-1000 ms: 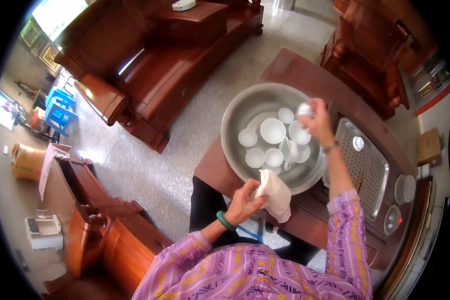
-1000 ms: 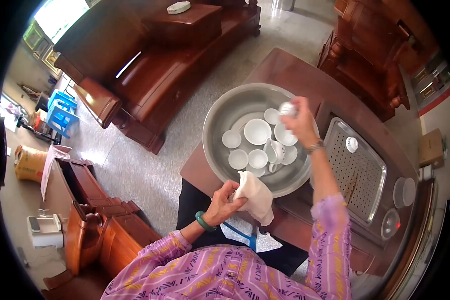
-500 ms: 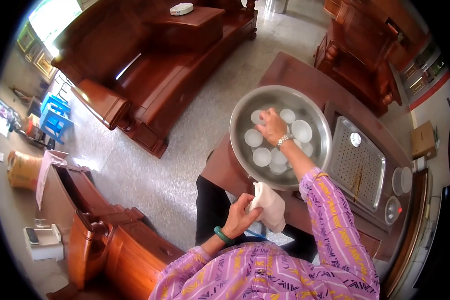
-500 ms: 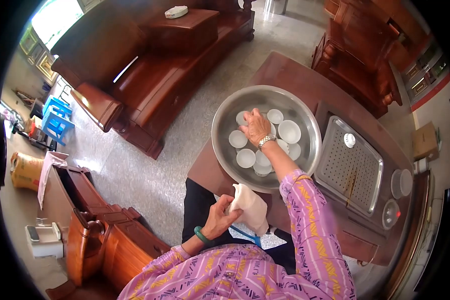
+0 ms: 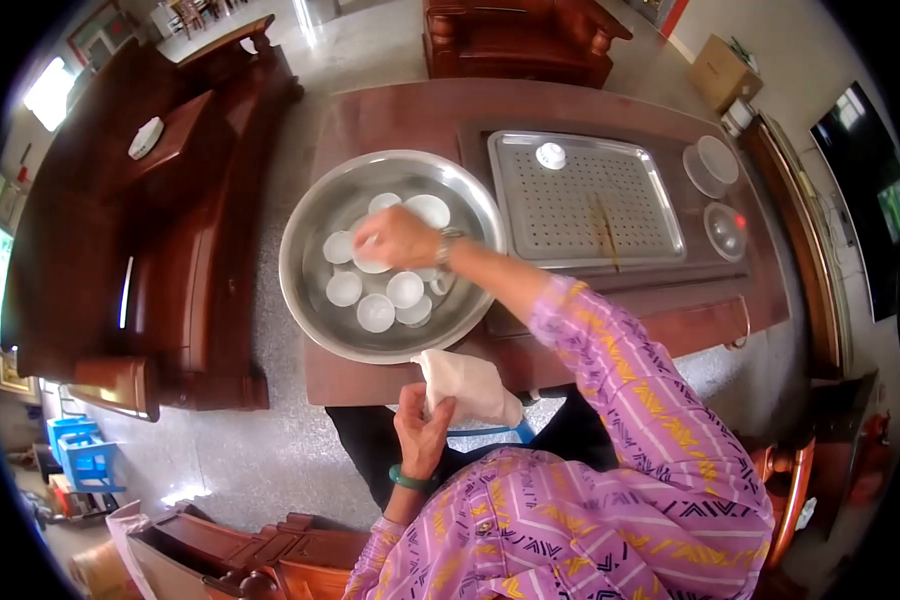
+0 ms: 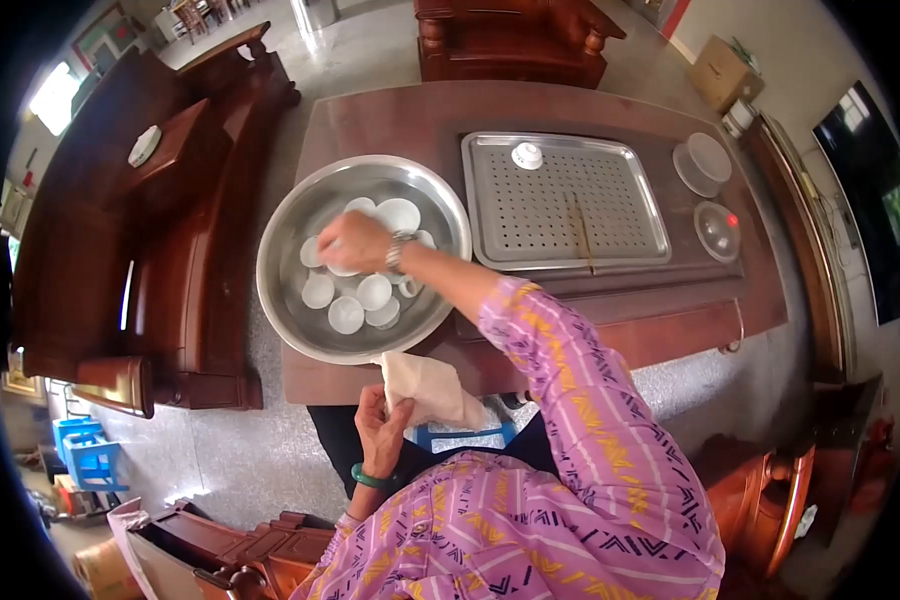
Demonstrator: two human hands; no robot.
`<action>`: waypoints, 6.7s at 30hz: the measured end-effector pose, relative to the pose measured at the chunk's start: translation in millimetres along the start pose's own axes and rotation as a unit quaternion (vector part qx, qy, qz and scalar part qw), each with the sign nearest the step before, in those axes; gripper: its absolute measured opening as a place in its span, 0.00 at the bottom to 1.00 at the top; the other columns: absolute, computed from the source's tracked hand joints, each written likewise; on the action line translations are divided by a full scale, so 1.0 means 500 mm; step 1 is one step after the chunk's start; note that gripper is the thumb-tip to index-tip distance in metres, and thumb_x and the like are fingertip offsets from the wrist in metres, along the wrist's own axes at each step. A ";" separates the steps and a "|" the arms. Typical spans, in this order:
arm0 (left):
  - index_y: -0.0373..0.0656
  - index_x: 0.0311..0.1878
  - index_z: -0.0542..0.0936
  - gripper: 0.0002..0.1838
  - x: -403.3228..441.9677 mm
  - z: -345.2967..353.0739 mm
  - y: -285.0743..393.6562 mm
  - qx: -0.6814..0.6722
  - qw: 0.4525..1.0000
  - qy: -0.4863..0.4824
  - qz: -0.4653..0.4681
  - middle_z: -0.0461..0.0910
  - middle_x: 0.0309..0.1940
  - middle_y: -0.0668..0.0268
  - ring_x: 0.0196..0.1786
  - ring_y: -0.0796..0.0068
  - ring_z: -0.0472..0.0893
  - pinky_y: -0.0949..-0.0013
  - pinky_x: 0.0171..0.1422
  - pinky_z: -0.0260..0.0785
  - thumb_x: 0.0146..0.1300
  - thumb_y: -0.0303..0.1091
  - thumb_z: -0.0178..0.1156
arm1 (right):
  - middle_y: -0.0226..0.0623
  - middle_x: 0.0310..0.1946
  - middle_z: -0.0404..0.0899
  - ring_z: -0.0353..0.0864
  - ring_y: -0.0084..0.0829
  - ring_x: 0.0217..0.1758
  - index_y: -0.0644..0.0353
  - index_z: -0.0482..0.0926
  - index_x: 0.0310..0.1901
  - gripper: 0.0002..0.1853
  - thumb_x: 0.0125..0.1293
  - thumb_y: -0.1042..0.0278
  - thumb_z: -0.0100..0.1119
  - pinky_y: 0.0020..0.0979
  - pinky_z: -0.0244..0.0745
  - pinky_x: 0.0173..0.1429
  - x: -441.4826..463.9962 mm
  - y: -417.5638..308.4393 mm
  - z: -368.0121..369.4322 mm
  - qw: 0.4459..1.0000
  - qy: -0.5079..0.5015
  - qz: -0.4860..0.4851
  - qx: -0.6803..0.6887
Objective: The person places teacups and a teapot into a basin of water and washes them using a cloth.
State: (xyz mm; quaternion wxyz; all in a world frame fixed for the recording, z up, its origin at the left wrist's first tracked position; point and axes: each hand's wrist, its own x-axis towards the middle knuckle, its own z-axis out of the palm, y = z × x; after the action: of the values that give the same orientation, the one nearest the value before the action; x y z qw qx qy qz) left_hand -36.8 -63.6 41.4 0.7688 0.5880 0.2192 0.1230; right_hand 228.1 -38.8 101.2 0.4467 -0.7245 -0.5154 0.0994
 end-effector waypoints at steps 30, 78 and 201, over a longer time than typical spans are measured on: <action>0.35 0.39 0.71 0.16 0.002 -0.004 0.051 0.116 0.993 0.013 0.011 0.75 0.29 0.64 0.34 0.80 0.74 0.73 0.39 0.68 0.51 0.34 0.62 | 0.33 0.30 0.74 0.73 0.19 0.27 0.60 0.74 0.49 0.23 0.53 0.60 0.61 0.20 0.71 0.23 -0.087 0.235 -0.302 0.929 0.177 0.322 0.037; 0.41 0.59 0.64 0.27 0.092 -0.002 0.212 -0.367 0.927 -0.071 -0.046 0.71 0.53 0.62 0.49 0.70 0.75 0.67 0.52 0.70 0.61 0.46 0.55 | 0.31 0.41 0.76 0.74 0.19 0.43 0.61 0.70 0.54 0.23 0.53 0.76 0.56 0.22 0.70 0.49 -0.196 -0.194 -0.130 0.894 -0.082 0.088 0.432; 0.35 0.56 0.64 0.22 -0.010 0.003 0.013 -0.277 0.949 -0.036 -0.148 0.74 0.47 0.56 0.46 0.64 0.78 0.61 0.50 0.74 0.58 0.28 0.54 | 0.51 0.31 0.79 0.79 0.46 0.37 0.64 0.79 0.33 0.15 0.51 0.62 0.51 0.39 0.73 0.40 -0.447 0.112 -0.378 0.810 0.204 0.383 -0.394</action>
State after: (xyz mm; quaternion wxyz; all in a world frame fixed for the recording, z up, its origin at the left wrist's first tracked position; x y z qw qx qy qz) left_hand -40.0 -65.2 49.1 0.9185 0.3166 0.2329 0.0422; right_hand 278.7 -332.4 98.1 0.1435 -0.9808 -0.0881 -0.0986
